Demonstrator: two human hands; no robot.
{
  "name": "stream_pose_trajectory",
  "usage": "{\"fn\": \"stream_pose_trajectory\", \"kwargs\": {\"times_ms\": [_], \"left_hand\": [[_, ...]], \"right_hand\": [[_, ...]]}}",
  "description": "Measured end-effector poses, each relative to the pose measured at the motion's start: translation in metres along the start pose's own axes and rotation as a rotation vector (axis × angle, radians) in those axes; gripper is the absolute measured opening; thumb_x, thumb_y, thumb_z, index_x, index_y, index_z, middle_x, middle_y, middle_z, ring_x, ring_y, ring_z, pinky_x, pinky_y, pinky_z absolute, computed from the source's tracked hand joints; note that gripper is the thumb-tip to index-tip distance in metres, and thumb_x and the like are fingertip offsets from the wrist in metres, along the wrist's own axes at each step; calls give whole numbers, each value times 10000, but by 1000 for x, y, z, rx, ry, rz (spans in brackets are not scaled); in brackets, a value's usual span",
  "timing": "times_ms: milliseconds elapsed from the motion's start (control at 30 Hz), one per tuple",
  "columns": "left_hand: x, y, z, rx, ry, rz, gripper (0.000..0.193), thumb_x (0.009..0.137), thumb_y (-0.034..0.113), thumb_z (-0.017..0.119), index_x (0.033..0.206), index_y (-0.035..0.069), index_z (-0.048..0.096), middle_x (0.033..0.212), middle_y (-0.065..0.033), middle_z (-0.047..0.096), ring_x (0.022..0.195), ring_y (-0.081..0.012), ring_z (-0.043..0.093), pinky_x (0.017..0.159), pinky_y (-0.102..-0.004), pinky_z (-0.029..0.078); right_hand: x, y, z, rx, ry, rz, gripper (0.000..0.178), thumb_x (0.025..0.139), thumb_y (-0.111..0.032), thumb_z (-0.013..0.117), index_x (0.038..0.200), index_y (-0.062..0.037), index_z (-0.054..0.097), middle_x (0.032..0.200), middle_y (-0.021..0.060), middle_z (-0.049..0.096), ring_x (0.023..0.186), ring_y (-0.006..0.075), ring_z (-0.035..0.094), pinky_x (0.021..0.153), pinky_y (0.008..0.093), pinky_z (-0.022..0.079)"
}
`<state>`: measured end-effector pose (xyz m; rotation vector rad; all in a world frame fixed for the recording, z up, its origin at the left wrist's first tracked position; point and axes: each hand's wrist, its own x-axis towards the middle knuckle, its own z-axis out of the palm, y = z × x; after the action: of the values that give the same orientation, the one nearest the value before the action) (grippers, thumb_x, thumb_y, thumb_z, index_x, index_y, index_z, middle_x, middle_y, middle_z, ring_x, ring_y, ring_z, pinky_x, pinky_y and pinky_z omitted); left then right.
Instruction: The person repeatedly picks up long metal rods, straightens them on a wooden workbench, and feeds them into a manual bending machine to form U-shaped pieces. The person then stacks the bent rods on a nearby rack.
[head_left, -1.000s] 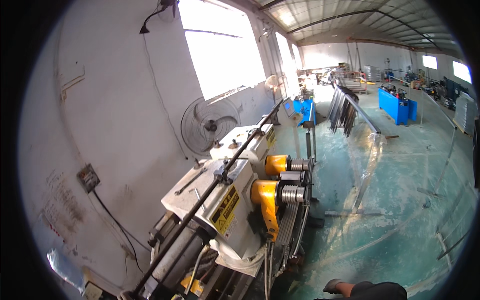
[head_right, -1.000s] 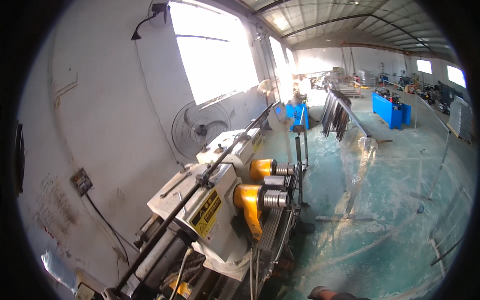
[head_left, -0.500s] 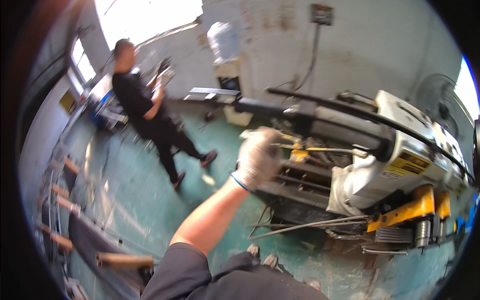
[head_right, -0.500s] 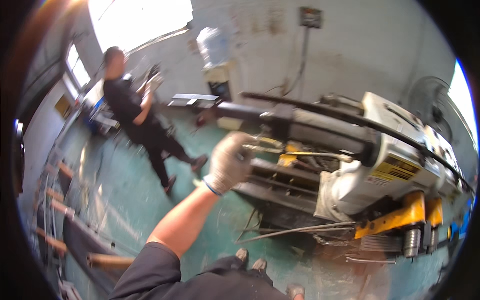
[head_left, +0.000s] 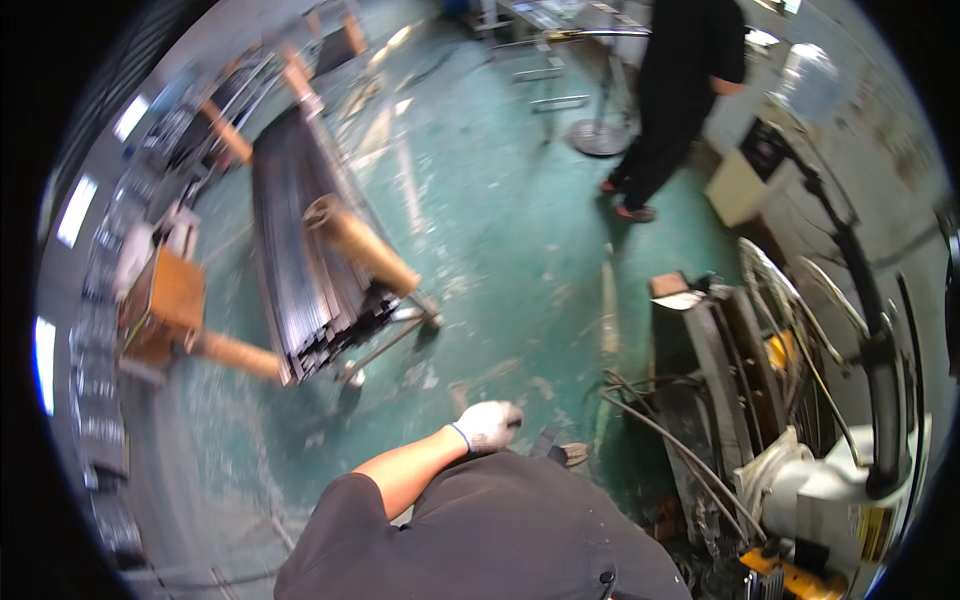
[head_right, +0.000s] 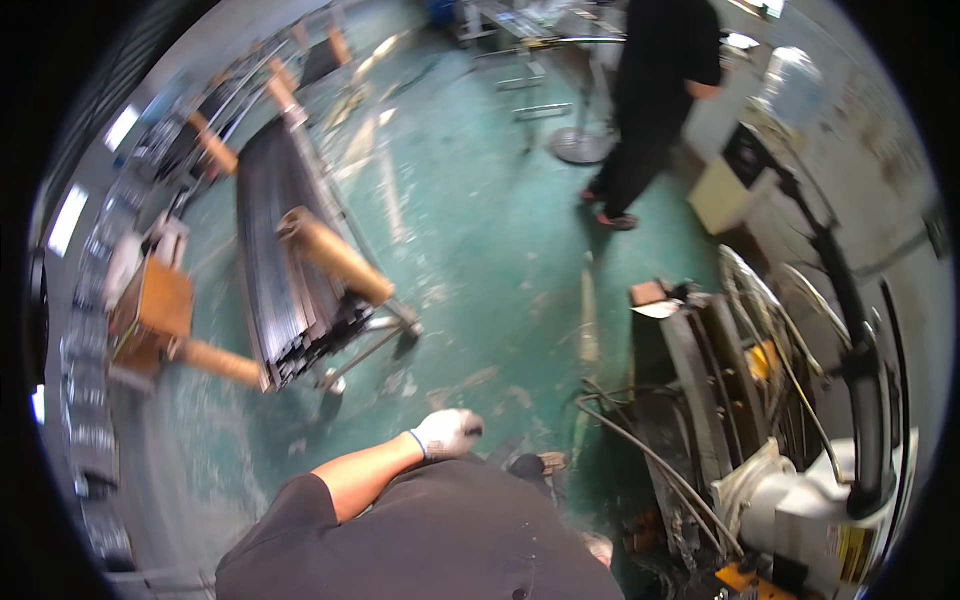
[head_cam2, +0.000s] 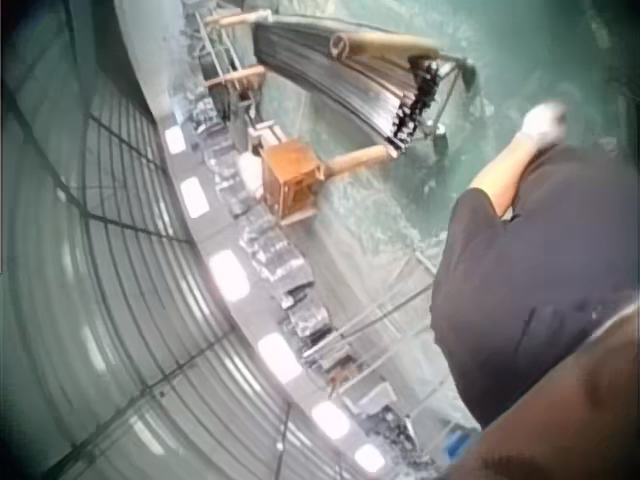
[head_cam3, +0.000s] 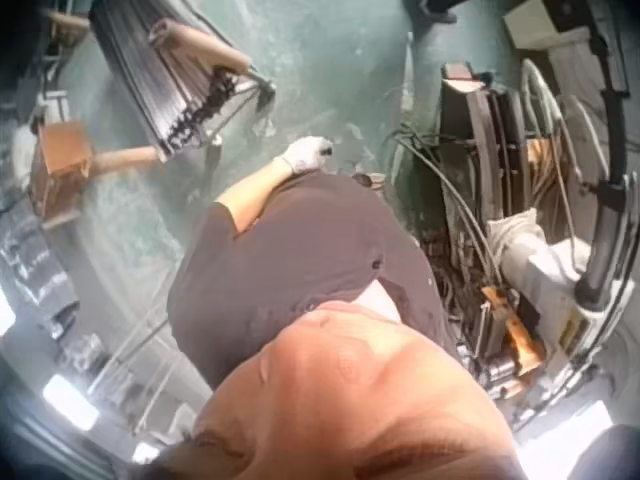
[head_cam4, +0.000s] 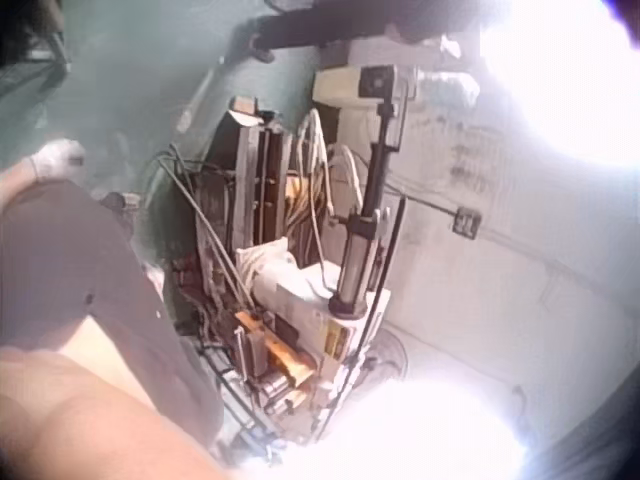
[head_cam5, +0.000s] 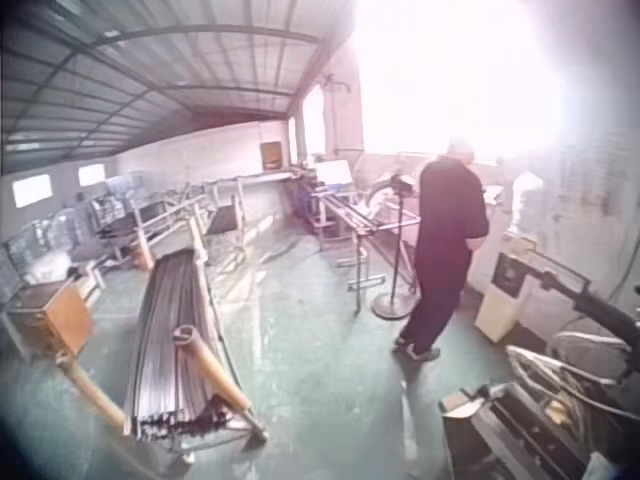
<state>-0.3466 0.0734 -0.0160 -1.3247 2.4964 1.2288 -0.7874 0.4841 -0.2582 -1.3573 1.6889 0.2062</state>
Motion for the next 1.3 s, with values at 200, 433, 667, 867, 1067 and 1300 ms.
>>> {"fn": "stream_pose_trajectory", "kwargs": {"times_ms": [200,433,667,867,1067,1300], "left_hand": [[-137,-114,-78,-242,492,-264,274,957,164,676,1172,42,795,1171,-237,776,1143,-440,742,1021,-481,600],[-346,-282,-234,-39,1140,-534,176,962,-2,717,1131,9,766,1053,-130,771,1022,-240,758,968,-370,595],[-489,-429,-390,598,1309,-905,346,1011,299,712,1221,33,782,1243,-224,768,1188,-429,710,1068,-535,557],[-484,-489,-400,495,1103,-1085,372,980,415,750,1123,76,805,1156,-178,792,1111,-414,727,1018,-517,574],[-482,-495,-399,516,1105,-1013,206,967,244,743,1016,45,764,1090,-156,767,1073,-411,699,992,-532,555],[-474,-502,-413,483,1121,-1007,112,988,143,716,1018,37,733,1098,-157,743,1064,-414,680,983,-549,546]], "right_hand": [[99,-127,-76,760,186,199,131,980,-192,748,1052,-100,807,809,43,724,650,222,665,593,384,542],[179,-430,-116,514,251,109,474,937,-300,805,1246,59,784,1016,152,837,905,231,797,815,361,617],[222,-727,-99,228,94,-255,580,937,-237,821,1412,70,693,1344,241,791,1256,304,768,1110,387,582],[327,-944,-37,68,183,-558,657,926,-306,876,1458,16,665,1427,264,746,1346,357,727,1164,436,560],[428,-1128,48,-132,459,-333,1004,790,-518,963,1541,-30,509,1456,221,644,1391,403,587,1201,512,487],[457,-1207,72,-176,365,107,852,818,-492,996,1440,-70,595,1447,175,602,1382,380,578,1133,518,553]]}}
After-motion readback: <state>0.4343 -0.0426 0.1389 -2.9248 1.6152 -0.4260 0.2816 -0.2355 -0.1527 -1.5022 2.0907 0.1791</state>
